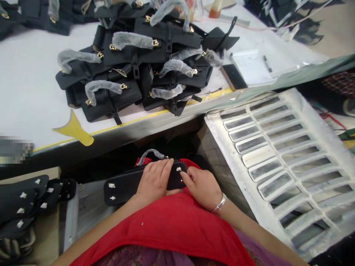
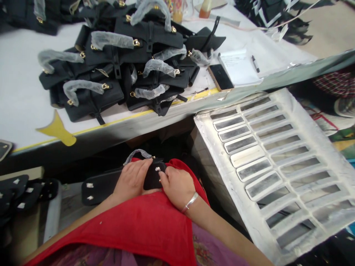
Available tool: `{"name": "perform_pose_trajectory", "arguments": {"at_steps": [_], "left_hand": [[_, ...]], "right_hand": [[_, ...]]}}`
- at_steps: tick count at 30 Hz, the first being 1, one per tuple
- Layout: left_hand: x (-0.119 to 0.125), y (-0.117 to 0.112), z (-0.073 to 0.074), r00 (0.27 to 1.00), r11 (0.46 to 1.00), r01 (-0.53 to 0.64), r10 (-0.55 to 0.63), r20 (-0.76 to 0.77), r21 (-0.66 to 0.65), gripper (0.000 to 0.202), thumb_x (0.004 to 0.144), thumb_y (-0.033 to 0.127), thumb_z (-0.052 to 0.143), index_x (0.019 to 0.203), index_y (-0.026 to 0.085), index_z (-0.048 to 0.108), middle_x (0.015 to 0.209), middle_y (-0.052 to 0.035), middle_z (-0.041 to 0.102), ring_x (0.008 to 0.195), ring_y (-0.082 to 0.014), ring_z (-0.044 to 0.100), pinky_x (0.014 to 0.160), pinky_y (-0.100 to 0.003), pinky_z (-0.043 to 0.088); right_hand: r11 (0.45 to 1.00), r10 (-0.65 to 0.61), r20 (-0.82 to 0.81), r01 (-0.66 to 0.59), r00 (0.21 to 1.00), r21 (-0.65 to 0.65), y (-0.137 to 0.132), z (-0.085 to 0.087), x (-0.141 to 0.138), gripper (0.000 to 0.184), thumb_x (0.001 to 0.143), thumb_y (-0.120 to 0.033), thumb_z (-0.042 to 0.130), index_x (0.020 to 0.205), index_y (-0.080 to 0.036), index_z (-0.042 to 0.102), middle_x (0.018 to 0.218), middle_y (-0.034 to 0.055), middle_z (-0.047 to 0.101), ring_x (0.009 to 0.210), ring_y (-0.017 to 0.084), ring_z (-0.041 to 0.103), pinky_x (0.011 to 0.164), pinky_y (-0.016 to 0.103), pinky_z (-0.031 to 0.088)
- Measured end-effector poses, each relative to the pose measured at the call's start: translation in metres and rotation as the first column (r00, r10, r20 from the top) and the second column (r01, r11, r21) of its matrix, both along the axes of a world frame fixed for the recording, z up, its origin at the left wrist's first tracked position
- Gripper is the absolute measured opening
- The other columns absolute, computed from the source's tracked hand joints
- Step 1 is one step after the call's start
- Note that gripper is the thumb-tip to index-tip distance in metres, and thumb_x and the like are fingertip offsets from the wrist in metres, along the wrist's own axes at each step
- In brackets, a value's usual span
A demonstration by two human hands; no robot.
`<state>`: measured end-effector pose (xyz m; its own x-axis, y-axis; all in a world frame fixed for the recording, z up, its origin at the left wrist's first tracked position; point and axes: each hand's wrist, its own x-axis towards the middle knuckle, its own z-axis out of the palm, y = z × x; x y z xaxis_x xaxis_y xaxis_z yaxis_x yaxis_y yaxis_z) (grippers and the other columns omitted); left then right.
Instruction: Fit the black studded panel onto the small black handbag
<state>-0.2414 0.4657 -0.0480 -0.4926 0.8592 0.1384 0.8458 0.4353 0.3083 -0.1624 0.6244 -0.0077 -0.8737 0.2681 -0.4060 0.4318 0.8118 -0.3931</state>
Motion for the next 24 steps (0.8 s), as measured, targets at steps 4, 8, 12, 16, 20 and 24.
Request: {"name": "perform_pose_trajectory", "arguments": {"at_steps": [4,8,12,16,20,24], "left_hand": [[0.001,0.002,0.002,1.0,0.999,0.029,-0.028,0.014,-0.021,0.068,0.077,0.05,0.05,0.129,0.007,0.038,0.12,-0.0174,0.054,0.11,-0.0284,0.048,0.093,-0.039,0.031],[0.001,0.008,0.004,0.999,0.998,0.024,-0.022,0.044,-0.049,0.066,0.074,0.051,0.052,0.125,0.009,0.042,0.119,-0.0175,0.054,0.109,-0.0295,0.048,0.09,-0.04,0.033],[0.003,0.017,0.005,0.999,0.997,0.022,-0.019,0.041,-0.069,0.07,0.069,0.048,0.058,0.123,0.007,0.042,0.116,-0.0201,0.053,0.107,-0.0324,0.048,0.09,-0.043,0.033],[0.007,0.023,0.008,0.998,0.993,0.043,-0.039,0.043,-0.111,0.074,0.067,0.046,0.06,0.124,0.004,0.04,0.117,-0.0215,0.052,0.107,-0.0342,0.047,0.09,-0.044,0.034],[0.009,0.019,0.01,0.998,0.993,0.043,-0.038,0.049,-0.106,0.073,0.067,0.044,0.061,0.125,0.004,0.04,0.118,-0.0209,0.051,0.108,-0.0338,0.047,0.092,-0.045,0.034],[0.007,0.01,0.009,0.995,0.997,0.066,-0.063,0.079,-0.033,0.077,0.068,0.049,0.061,0.127,0.006,0.038,0.122,-0.0192,0.05,0.111,-0.0318,0.047,0.096,-0.045,0.034]], "right_hand": [[0.996,0.066,0.034,-0.068,0.997,0.057,0.001,0.001,-0.002,0.03,0.089,-0.035,0.042,0.068,-0.018,0.054,0.069,0.0048,0.063,0.06,0.016,0.055,0.053,0.028,0.024],[0.993,0.084,0.029,-0.086,0.996,0.077,0.001,0.001,-0.003,0.029,0.088,-0.034,0.043,0.069,-0.018,0.056,0.07,0.0052,0.064,0.06,0.016,0.056,0.052,0.029,0.024],[0.997,0.037,-0.027,-0.036,0.999,0.063,0.007,-0.006,0.001,0.033,0.087,-0.042,0.046,0.067,-0.018,0.056,0.064,0.0034,0.061,0.056,0.015,0.054,0.05,0.028,0.023],[0.991,-0.082,-0.047,0.076,0.996,-0.112,0.017,-0.014,0.007,0.039,0.081,-0.049,0.053,0.057,-0.018,0.054,0.058,0.0009,0.058,0.052,0.012,0.051,0.048,0.024,0.025],[0.929,-0.147,-0.013,0.133,0.989,-0.345,0.02,-0.019,0.013,0.039,0.08,-0.048,0.054,0.056,-0.018,0.055,0.047,-0.0015,0.054,0.045,0.01,0.051,0.045,0.021,0.029],[0.856,-0.208,0.001,0.183,0.978,-0.483,0.017,-0.023,0.018,0.037,0.079,-0.048,0.054,0.058,-0.017,0.054,0.043,-0.0023,0.053,0.039,0.01,0.052,0.042,0.02,0.033]]}}
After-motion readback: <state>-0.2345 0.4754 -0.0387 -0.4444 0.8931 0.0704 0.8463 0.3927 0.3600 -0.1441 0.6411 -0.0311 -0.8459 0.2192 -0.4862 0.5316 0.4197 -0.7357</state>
